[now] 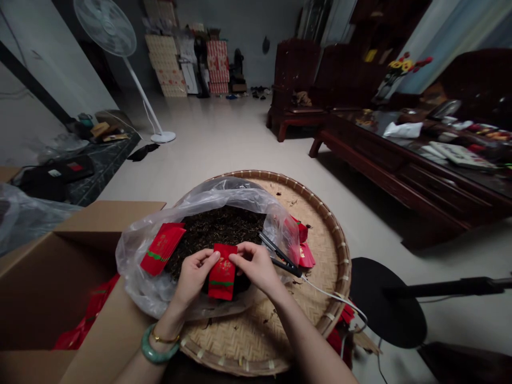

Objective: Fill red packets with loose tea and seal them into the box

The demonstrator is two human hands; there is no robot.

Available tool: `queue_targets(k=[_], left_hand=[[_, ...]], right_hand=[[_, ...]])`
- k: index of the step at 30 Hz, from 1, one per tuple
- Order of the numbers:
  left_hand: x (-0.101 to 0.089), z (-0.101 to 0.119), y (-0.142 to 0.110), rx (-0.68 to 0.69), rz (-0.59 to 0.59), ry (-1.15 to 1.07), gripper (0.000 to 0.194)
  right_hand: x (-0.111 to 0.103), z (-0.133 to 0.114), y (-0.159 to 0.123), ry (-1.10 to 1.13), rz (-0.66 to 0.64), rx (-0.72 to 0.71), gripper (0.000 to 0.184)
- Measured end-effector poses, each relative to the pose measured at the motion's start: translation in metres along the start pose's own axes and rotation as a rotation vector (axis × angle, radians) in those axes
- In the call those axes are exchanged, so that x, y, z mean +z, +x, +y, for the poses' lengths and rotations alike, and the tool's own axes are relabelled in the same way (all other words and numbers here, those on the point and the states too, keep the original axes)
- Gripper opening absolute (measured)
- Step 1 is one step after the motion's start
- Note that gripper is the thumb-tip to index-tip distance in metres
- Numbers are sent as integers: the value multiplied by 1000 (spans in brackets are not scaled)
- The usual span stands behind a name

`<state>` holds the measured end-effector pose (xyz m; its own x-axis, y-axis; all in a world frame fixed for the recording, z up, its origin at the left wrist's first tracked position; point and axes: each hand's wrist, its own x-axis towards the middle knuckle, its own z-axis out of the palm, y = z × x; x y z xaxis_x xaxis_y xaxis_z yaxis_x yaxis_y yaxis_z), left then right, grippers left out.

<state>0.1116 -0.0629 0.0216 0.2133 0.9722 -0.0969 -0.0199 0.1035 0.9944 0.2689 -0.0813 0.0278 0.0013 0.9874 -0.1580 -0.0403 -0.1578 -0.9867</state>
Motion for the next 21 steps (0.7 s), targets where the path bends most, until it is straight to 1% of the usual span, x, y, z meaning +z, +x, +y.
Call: queue_targets(k=[5,10,12,14,16,18,21], left_hand=[[4,1,1,7,12,31,30],[2,0,5,-30,8,10,34],[1,-2,7,-81,-36,-50,35],[1,-3,9,-138,-107,-108,38],[1,-5,10,-170,-147,-138,38],[0,-7,11,-182,-132,-149,37],[0,-10,12,-190,-65,-168,36]], right_hand=[[0,3,8,-48,-11,25,36],[-3,4,13,-6,23,54,42],[-3,3,13,-13,21,49,41],[-3,3,13,-34,14,51,41],[-3,2,13,-51,2,65,40],[-3,2,13,-40,-11,85,40],[-3,2,14,-3,-18,107,41]])
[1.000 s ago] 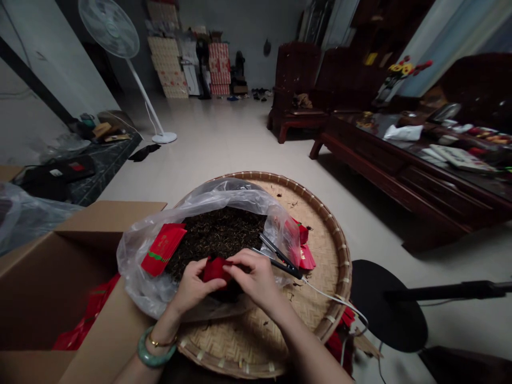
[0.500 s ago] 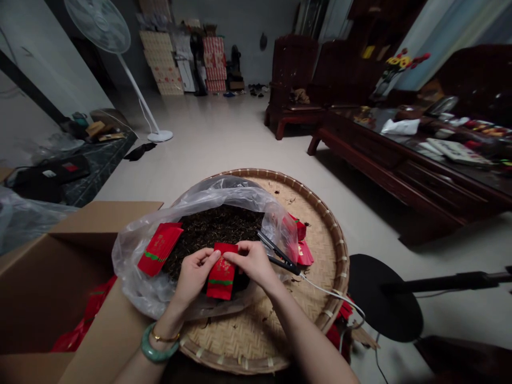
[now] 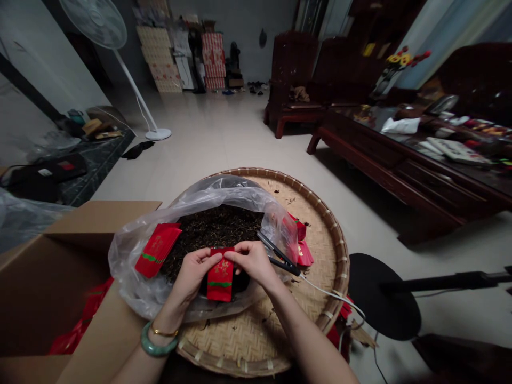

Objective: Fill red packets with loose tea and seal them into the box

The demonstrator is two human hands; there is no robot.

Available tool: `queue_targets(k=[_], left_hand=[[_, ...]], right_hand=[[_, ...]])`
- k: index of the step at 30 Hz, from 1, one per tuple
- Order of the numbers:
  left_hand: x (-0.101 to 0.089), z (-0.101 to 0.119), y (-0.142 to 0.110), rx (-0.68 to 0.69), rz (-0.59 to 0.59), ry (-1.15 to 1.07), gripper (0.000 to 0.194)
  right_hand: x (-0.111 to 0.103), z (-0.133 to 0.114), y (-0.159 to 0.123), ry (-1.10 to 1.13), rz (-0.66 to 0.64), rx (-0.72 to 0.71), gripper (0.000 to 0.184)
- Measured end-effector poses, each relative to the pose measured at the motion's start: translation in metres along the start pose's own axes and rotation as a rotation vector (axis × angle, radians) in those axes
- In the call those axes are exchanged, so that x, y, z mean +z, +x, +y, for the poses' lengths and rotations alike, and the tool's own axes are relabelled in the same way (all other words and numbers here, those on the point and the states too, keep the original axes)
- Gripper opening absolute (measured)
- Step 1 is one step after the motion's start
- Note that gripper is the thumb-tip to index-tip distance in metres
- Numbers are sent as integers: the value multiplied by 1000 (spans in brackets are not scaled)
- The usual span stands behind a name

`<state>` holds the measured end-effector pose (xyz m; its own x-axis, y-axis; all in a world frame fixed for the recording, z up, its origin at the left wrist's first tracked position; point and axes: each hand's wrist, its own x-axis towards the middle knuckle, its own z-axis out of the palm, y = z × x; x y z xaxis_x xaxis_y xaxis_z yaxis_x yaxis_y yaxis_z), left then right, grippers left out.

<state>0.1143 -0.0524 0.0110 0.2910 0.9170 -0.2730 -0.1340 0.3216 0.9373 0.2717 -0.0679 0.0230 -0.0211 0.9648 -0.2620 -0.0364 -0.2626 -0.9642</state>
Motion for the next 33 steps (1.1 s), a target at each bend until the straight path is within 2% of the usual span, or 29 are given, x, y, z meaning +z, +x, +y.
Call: queue_targets(k=[2,5,7,9,12,15,17,19,21,24,29,33], left_hand=[[1,-1,0,-7,22,-41,36],[3,0,-1,-59,-31,-125,44],[5,0,-2,-101,-67,-135,52],[8,-1,-3,-137,-68,-112,48],[10,-1,-4,-185,-48,-122,44],[10,2,-4,-199,-21,-168,47],[10,4,-4,-200,-4,-178,47],[10,6,-4,-197,3,-182,47],[10,6,-4,-191,0,-184,47],[10,5,-4,-185,-12,-170,46],[8,4,-4,-157,-19,-98,43],[10,3,-4,-117,-47,-1,39]], right_hand=[[1,0,0,-1,8,-10,40],[4,3,0,-53,33,-61,36],[5,5,0,-121,61,-127,32],[4,6,0,-221,92,-225,29],[-8,7,0,-375,146,-376,24],[-30,9,-1,-601,247,-463,20],[-44,13,-3,-857,311,-458,30],[-53,20,-5,-1088,322,-388,45],[-58,26,-6,-1216,313,-318,55],[-62,31,-4,-1195,280,-294,54],[-75,19,-6,-871,232,-377,42],[-70,-6,-20,-667,49,-451,44]])
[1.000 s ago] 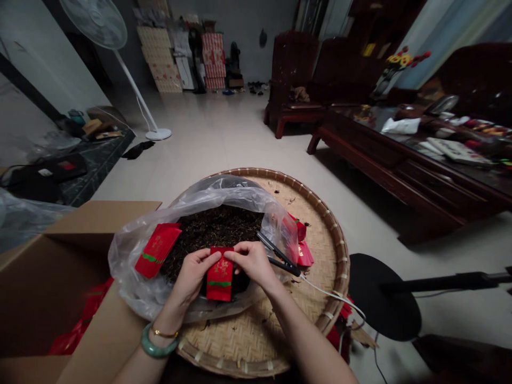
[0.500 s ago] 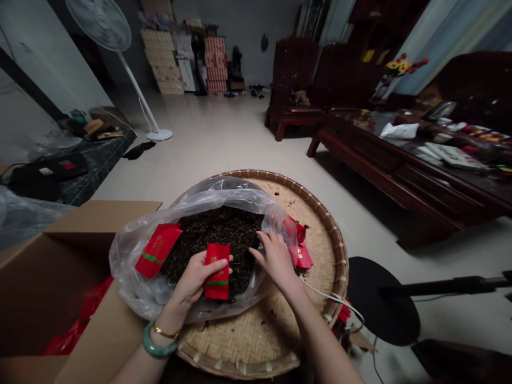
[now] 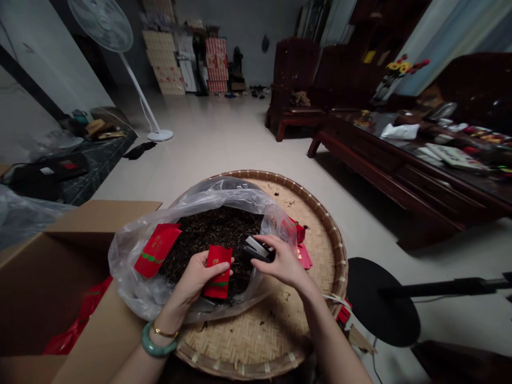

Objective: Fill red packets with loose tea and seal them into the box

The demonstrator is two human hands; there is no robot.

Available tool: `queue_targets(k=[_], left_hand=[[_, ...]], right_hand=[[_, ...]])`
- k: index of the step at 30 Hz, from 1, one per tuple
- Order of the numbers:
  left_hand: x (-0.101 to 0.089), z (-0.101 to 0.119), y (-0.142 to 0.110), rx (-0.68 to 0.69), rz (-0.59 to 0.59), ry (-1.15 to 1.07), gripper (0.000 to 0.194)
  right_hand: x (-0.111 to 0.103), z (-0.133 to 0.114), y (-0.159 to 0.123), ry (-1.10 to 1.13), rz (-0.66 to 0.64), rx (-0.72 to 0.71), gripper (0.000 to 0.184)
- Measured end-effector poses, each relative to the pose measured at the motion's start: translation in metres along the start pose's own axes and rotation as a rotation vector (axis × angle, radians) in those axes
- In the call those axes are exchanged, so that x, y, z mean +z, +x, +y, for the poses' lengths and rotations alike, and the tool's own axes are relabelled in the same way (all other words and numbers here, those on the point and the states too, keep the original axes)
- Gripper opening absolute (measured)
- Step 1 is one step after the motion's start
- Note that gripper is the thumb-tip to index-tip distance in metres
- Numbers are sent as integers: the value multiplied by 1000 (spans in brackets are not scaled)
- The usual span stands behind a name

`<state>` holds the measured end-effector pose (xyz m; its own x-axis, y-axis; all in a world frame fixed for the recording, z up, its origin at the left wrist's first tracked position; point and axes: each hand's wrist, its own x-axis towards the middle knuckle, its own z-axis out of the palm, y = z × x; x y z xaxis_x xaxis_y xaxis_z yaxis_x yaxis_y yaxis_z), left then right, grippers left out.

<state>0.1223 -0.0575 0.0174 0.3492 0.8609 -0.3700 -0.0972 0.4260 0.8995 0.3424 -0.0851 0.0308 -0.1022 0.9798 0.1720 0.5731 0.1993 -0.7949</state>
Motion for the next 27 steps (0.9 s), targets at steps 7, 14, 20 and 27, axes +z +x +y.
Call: queue_targets(k=[7,14,20,27], left_hand=[[5,-3,0,82,-69,193,27],[0,-5,2,77,-112,146,32],[-5,-7,5,46,-98,128,37],[2,-2,3,77,-165,221,30]], right_hand=[[10,-36,3,52,-155,-33,32],[11,-33,4,93,-73,85,24],[4,-22,6,222,-43,245,37],[13,-38,13,128,-171,98,29]])
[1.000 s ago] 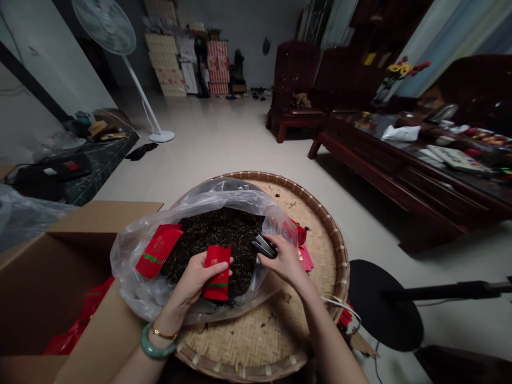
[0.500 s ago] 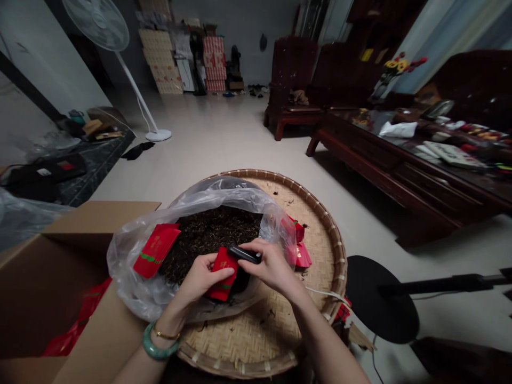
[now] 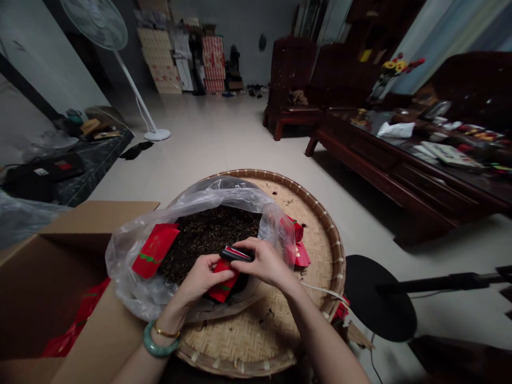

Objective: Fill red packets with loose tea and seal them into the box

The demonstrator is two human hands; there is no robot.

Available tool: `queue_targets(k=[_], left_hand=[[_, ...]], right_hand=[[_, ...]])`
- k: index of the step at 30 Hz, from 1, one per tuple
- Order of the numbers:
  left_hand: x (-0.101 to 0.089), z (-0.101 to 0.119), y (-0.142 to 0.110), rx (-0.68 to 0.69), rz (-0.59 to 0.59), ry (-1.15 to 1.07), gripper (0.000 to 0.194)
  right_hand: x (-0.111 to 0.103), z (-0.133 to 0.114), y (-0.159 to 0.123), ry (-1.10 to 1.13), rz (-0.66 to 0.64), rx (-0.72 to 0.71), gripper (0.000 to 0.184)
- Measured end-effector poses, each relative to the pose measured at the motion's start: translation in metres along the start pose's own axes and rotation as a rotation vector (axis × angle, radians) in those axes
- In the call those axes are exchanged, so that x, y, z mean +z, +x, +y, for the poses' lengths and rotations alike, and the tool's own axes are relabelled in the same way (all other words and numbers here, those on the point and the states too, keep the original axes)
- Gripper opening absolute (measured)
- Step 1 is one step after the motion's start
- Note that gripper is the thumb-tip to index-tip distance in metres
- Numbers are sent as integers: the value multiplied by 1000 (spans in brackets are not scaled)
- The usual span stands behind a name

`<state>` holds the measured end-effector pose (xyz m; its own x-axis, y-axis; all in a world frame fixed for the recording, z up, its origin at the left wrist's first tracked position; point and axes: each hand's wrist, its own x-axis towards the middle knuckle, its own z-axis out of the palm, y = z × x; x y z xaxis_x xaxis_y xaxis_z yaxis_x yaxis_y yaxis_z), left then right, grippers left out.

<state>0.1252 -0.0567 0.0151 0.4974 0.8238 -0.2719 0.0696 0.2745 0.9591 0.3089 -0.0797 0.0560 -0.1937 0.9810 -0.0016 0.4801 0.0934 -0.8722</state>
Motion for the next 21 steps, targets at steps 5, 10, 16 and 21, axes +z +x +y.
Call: queue_targets(k=[5,10,16,21], left_hand=[[-1,0,1,3,9,7,28],[-1,-1,3,-5,-17,-1,29],[1,-2,3,-10,-7,-13,28],[-2,-2,3,-5,-13,14,27]], right_hand=[[2,0,4,-1,38,-33,24],[0,5,3,19,79,24,41],[4,0,5,2,68,-26,20],[2,1,5,-1,97,-18,28]])
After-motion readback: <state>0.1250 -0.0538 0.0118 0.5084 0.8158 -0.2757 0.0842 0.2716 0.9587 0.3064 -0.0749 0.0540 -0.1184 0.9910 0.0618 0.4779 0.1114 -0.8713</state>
